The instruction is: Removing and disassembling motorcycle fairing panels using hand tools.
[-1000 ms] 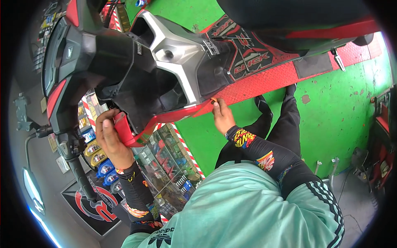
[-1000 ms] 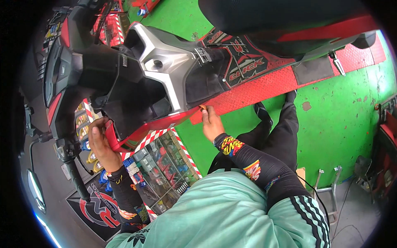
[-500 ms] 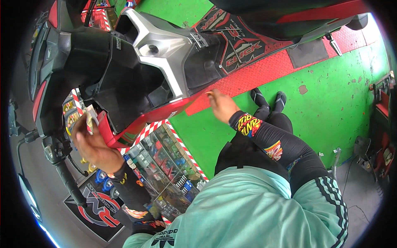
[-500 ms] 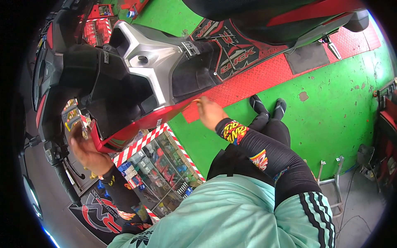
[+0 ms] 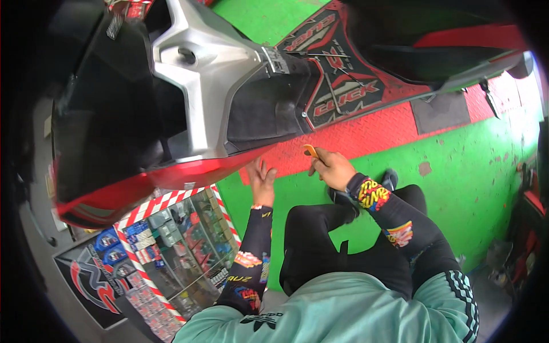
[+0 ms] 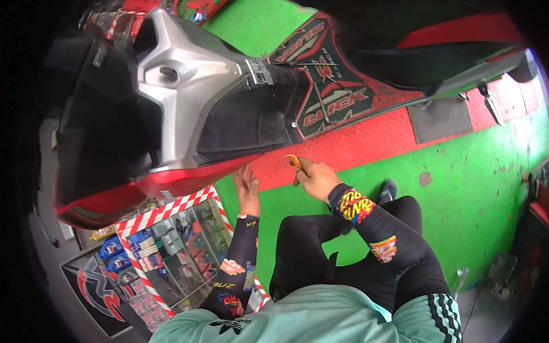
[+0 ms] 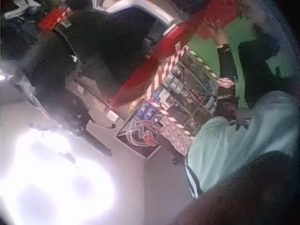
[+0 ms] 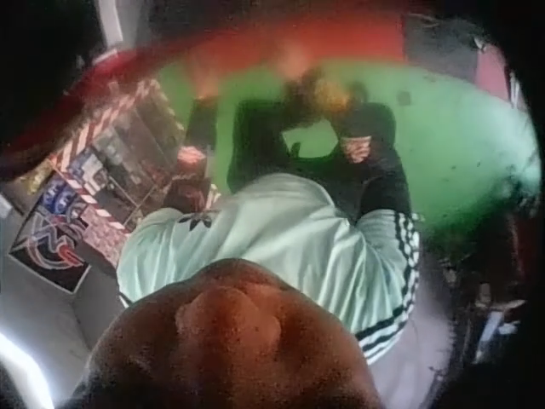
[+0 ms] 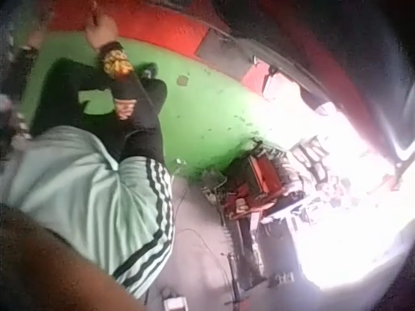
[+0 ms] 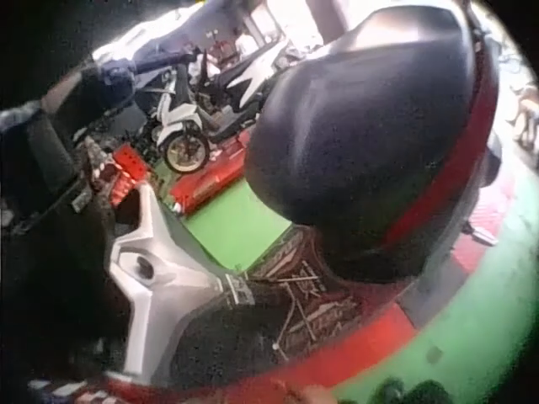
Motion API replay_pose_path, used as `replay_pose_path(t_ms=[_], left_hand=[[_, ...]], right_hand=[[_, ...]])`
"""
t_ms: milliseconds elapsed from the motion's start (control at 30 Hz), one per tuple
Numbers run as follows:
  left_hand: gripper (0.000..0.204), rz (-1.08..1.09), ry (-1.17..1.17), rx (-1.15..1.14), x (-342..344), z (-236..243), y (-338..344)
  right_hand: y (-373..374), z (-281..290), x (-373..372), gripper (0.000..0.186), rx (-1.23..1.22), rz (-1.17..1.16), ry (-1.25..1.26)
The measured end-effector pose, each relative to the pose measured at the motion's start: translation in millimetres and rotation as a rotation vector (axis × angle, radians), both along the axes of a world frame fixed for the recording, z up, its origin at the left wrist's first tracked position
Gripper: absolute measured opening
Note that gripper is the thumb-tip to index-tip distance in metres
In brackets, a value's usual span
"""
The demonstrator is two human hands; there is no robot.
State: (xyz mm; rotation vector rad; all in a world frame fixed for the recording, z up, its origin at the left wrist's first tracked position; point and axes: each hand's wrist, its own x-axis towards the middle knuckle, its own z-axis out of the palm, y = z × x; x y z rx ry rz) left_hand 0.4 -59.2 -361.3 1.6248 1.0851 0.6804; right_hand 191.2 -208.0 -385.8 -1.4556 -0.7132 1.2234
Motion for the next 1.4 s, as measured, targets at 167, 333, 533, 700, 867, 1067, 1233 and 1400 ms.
replay_pose_path(t_ms=[167,333,533,700,867,1067,1233,1400], left_hand=[[0.054,0.09,-0.379,0.215,26.5,-77.7,41.3],[0.065,0.035,-0.239,0.605,30.9,-74.0,60.3],[0.071,0.066,-0.171,0.674,23.6,-63.8,62.2],[0.069,0.02,-0.113,0.673,22.0,-61.0,73.5],[0.071,0.003,-0.101,0.674,21.6,-63.8,77.7],[0.074,-0.15,-0.377,0.562,16.4,-76.7,89.8],[0.08,-0.272,-0.632,0.208,1.6,-112.0,80.9],[0.039,-0.289,-0.367,-0.032,-25.8,-98.2,18.6]], right_hand=[[24.8,-25.5,8.2,0.027,0.128,0.093,-0.097],[43.6,-47.3,-12.3,0.031,0.282,0.045,-0.031],[48.9,-61.9,-42.8,0.026,0.27,0.021,-0.086],[73.2,-58.8,-63.8,0.024,0.234,-0.04,0.101],[83.4,-51.7,-85.3,0.019,0.108,-0.154,0.675],[80.2,-73.0,-89.6,0.033,0.092,-0.076,0.658],[66.5,-68.0,-72.6,0.036,0.101,0.095,0.319],[67.6,-59.9,-77.6,0.039,0.259,0.154,-0.112]])
